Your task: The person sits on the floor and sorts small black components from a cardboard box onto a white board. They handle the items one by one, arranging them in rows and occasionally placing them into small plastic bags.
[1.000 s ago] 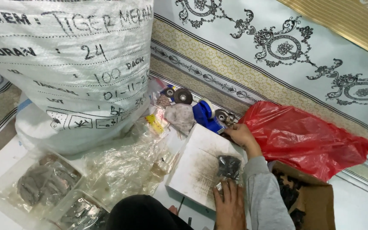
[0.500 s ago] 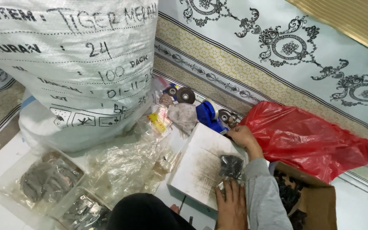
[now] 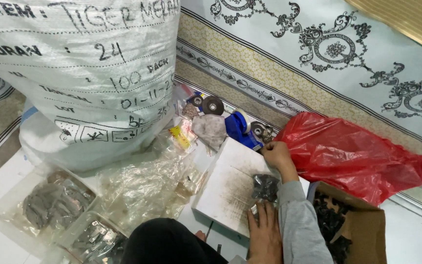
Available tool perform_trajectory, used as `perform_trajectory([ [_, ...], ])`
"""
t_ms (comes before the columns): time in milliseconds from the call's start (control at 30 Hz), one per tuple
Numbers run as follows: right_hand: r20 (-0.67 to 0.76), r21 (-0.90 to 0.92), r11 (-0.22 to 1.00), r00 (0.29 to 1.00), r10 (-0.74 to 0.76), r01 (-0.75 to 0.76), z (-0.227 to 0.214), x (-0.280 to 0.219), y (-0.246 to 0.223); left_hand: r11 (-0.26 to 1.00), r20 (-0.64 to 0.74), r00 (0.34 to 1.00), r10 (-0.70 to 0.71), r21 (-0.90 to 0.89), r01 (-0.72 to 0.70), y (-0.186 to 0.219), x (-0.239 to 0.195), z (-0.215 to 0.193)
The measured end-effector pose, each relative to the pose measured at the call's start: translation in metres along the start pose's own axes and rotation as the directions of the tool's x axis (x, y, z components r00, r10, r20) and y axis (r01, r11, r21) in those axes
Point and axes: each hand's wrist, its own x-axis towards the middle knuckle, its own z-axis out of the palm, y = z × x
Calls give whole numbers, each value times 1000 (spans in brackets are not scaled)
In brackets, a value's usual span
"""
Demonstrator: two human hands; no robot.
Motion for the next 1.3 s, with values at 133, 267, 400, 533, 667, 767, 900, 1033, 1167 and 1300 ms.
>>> perform_trajectory([
  [133, -17, 244, 963, 992, 123, -115, -75, -109, -82, 1000, 14, 999, 29, 3, -29, -53, 64, -149],
  [267, -73, 549, 836, 997, 34, 12, -71, -139, 6, 997, 155, 985, 74, 21, -78, -64, 45, -205],
  [400, -42, 588, 808, 997, 60, -24, -51, -193, 35, 996, 27, 1000, 9, 89, -11, -61, 39, -191],
  [533, 9, 702, 706, 992, 129, -98, -22, -217, 32, 991, -140, 990, -12, 128, 30, -63, 36, -180],
  [667, -20, 604, 782, 978, 206, -153, -17, -220, 20, 985, -181, 984, -7, 168, 38, -65, 34, -175],
  [767, -64, 602, 793, 985, 159, -89, -10, -213, 23, 995, -219, 975, 39, 95, -18, -69, 35, -171],
  [900, -98, 327, 926, 968, 232, -189, -20, -215, 2, 982, -103, 994, 26, 190, -6, -67, 37, -172],
  [1033, -105, 177, 943, 947, 303, -282, -27, -219, -24, 966, -134, 991, 19, 259, 17, -69, 41, -158],
  [1167, -41, 74, 936, 936, 349, -345, -38, -212, -32, 981, -123, 992, 27, 196, -2, -71, 39, -171],
  [1300, 9, 10, 938, 938, 347, -347, -42, -208, -9, 987, -137, 988, 68, 156, -47, -78, 42, -166],
])
